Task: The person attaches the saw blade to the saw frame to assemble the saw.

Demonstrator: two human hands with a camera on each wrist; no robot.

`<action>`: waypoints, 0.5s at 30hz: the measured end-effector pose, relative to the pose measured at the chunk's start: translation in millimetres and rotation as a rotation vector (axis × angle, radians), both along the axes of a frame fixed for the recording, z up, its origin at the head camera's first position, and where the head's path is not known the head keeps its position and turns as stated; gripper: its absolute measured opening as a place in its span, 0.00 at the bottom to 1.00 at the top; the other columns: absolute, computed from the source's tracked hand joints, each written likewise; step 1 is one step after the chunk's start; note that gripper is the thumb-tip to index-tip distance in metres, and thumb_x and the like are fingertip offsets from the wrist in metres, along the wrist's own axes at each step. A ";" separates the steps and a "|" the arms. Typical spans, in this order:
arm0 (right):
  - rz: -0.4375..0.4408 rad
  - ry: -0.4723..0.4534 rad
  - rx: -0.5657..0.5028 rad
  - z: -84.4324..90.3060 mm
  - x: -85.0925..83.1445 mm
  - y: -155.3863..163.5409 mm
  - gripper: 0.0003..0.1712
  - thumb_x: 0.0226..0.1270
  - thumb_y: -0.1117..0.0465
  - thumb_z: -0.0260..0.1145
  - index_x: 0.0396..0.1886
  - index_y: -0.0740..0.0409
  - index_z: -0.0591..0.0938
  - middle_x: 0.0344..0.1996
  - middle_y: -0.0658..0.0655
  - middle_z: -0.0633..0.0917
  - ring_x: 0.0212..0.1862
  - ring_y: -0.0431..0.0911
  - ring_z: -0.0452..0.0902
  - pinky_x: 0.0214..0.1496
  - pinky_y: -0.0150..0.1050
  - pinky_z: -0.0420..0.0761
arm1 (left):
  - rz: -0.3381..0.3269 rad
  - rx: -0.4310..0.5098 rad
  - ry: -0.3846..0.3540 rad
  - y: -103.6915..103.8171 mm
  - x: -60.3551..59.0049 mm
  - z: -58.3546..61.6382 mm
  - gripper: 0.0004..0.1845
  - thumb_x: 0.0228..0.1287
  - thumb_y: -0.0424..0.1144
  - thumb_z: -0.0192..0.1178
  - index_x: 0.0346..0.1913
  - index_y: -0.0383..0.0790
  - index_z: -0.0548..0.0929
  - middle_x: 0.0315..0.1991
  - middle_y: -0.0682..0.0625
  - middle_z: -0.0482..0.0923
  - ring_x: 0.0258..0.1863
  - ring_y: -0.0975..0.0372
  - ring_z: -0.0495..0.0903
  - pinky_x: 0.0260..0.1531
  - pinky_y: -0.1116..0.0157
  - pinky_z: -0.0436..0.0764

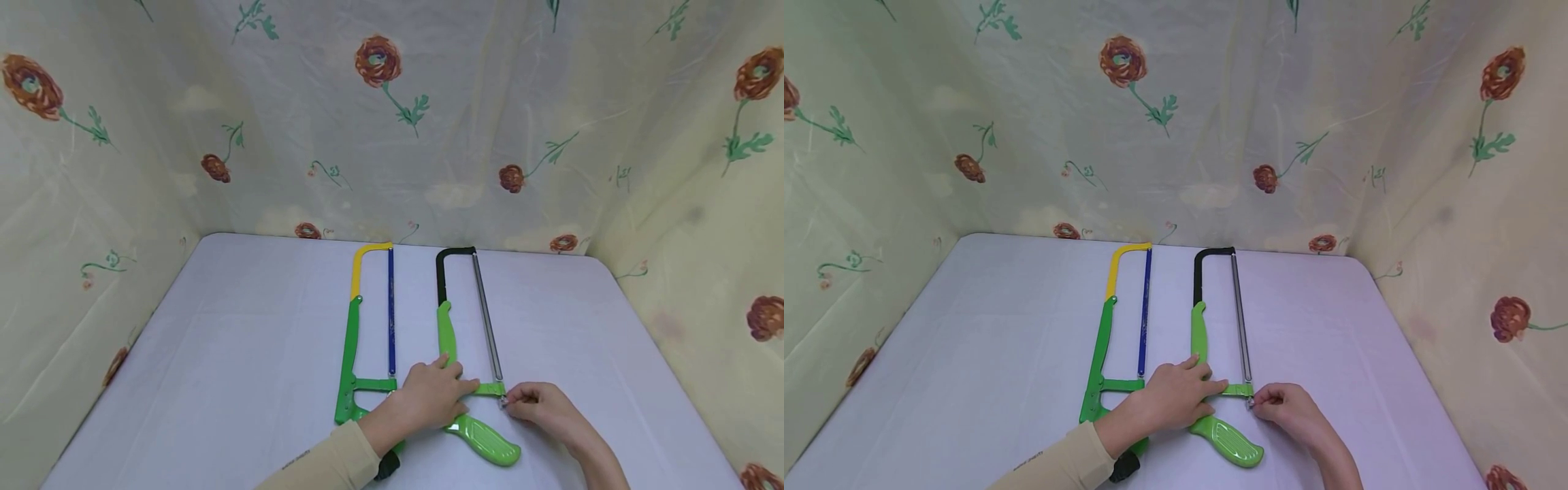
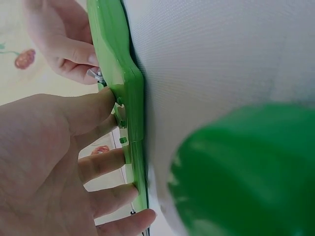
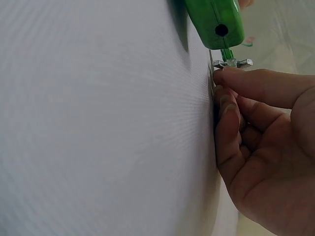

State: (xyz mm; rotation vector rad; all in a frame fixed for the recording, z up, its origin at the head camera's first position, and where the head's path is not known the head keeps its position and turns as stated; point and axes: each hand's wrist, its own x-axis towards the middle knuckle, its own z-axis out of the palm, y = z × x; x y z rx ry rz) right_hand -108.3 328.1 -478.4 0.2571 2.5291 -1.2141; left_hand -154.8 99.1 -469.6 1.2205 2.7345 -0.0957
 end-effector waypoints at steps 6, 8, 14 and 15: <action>0.011 -0.025 0.009 -0.7 -1.5 0.3 0.11 0.60 0.61 0.71 0.40 0.63 0.85 0.34 0.53 0.86 0.37 0.43 0.74 0.36 0.32 0.74 | -0.001 -0.004 0.010 -0.4 0.4 0.0 0.27 0.71 0.63 0.51 0.72 0.73 0.65 0.65 0.59 0.73 0.73 0.56 0.67 0.48 0.62 0.85; 0.011 -0.038 0.019 -0.3 -2.0 0.0 0.12 0.61 0.58 0.71 0.39 0.63 0.85 0.32 0.52 0.85 0.36 0.43 0.73 0.36 0.34 0.74 | -0.002 -0.003 0.014 -0.4 0.4 0.2 0.27 0.71 0.63 0.51 0.71 0.73 0.65 0.65 0.59 0.73 0.73 0.56 0.67 0.47 0.62 0.85; -0.013 -0.065 0.046 0.9 -3.0 -1.4 0.16 0.64 0.51 0.68 0.39 0.60 0.87 0.29 0.49 0.82 0.35 0.43 0.71 0.35 0.35 0.72 | -0.007 0.001 0.014 -0.6 0.3 0.2 0.27 0.71 0.62 0.51 0.71 0.73 0.65 0.64 0.59 0.73 0.73 0.56 0.68 0.48 0.62 0.85; -0.018 -0.066 0.048 1.0 -3.2 -1.6 0.16 0.64 0.51 0.68 0.39 0.60 0.87 0.29 0.49 0.82 0.35 0.43 0.71 0.35 0.35 0.72 | -0.007 0.002 0.014 -0.6 0.3 0.0 0.27 0.71 0.62 0.51 0.71 0.73 0.65 0.64 0.59 0.73 0.73 0.56 0.68 0.48 0.62 0.85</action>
